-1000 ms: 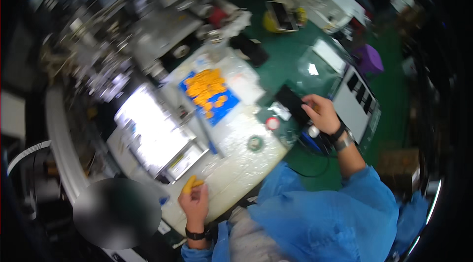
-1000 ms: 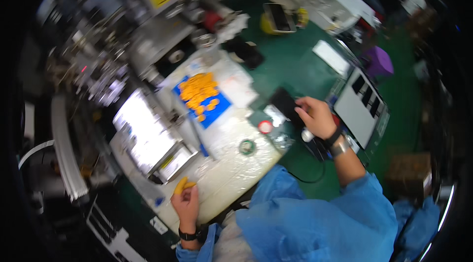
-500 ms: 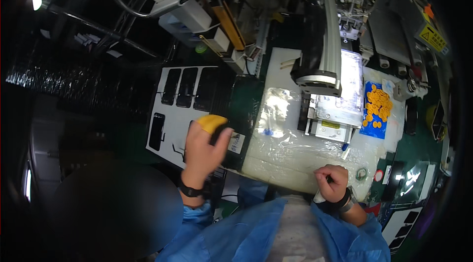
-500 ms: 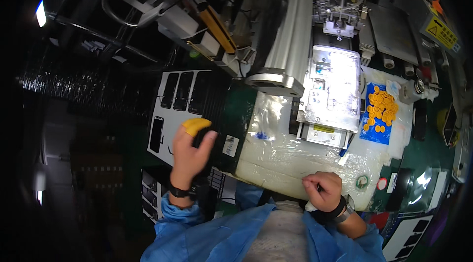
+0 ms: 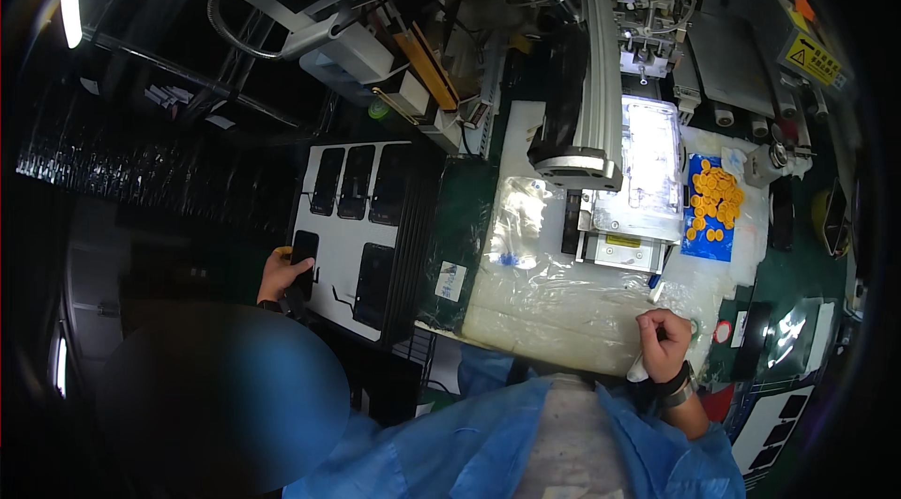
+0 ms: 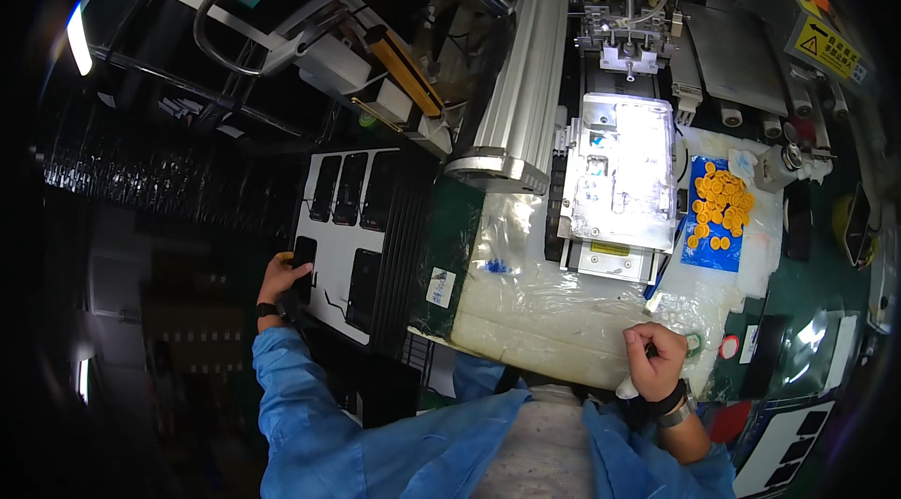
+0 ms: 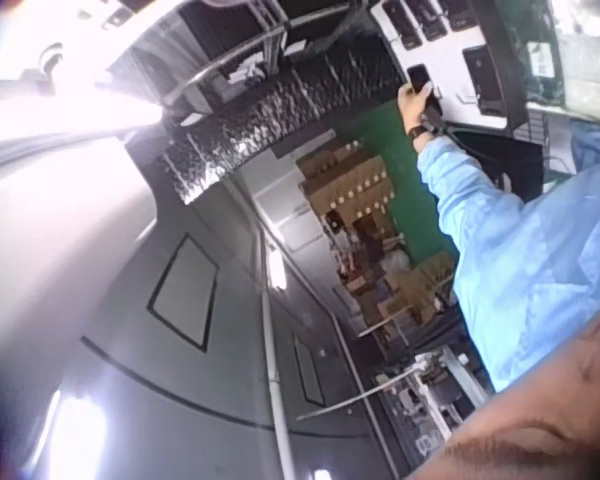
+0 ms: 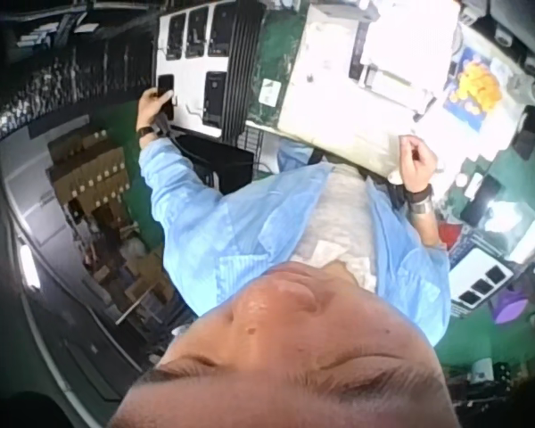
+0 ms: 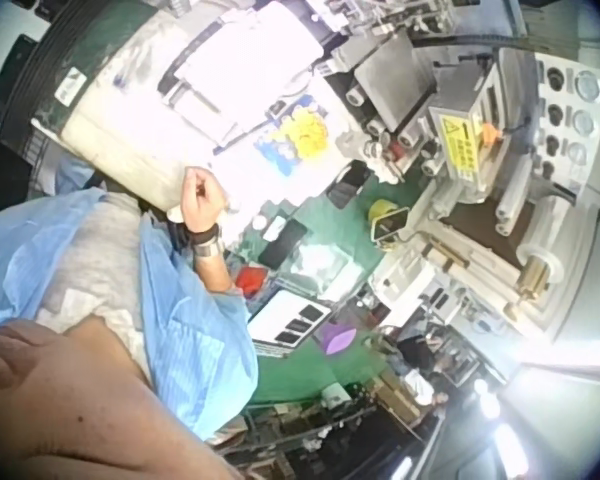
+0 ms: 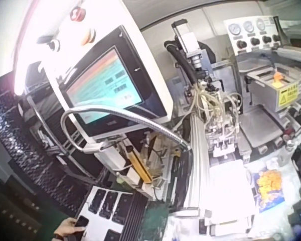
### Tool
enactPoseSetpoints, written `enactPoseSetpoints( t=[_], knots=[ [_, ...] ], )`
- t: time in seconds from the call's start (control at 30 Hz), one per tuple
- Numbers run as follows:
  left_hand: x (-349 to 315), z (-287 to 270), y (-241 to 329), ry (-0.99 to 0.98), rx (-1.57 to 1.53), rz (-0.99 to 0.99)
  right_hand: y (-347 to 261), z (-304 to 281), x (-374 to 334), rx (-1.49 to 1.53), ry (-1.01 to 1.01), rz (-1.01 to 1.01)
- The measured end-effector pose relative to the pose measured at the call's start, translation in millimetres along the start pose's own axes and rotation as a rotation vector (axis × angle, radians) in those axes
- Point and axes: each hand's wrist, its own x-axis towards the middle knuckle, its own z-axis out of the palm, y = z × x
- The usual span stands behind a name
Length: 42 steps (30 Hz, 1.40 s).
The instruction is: The recorder is inspecting and cleaning smartphone screens at an electronics factory station, using a blue pen to mark or point at specific areas and a cloth to wipe the glass.
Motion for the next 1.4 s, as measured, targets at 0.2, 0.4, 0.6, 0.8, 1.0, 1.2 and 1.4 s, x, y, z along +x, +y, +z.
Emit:
enactPoseSetpoints(
  t=[0.2, 0.4, 0.6, 0.8, 1.0, 1.2, 1.4],
  knots=[
    [-49.2, -18.0, 37.3, 0.162, 0.473, 0.259, -2.3, -3.7, 1.9, -0.006, -0.021, -0.013],
    [-125.3, 18.2, 119.6, 0.103, -0.327, 0.497, -17.3, -1.1, 19.0, 0.005, -0.063, -0.073],
    [-203.4, 158.0, 164.7, -0.661, -1.292, 0.505, -32.4, 14.1, 18.8, 0.201, -0.099, -0.147],
    [-251.5, 221.3, 212.6, -0.878, -1.246, 0.281, -56.6, 10.9, 32.0, 0.17, -0.139, -0.121],
    [-261.1, 239.9, 236.4, -0.995, -1.034, 0.503, -55.5, -2.2, 37.6, 0.282, -0.337, 0.084],
    [-259.1, 241.3, 250.6, -1.119, -1.016, 0.519, -57.9, -13.7, 40.6, 0.435, -0.388, 0.248],
    [-255.0, 243.6, 272.2, -1.16, -1.044, 0.523, -58.8, -21.8, 53.8, 0.397, -0.403, 0.245]
  ],
)
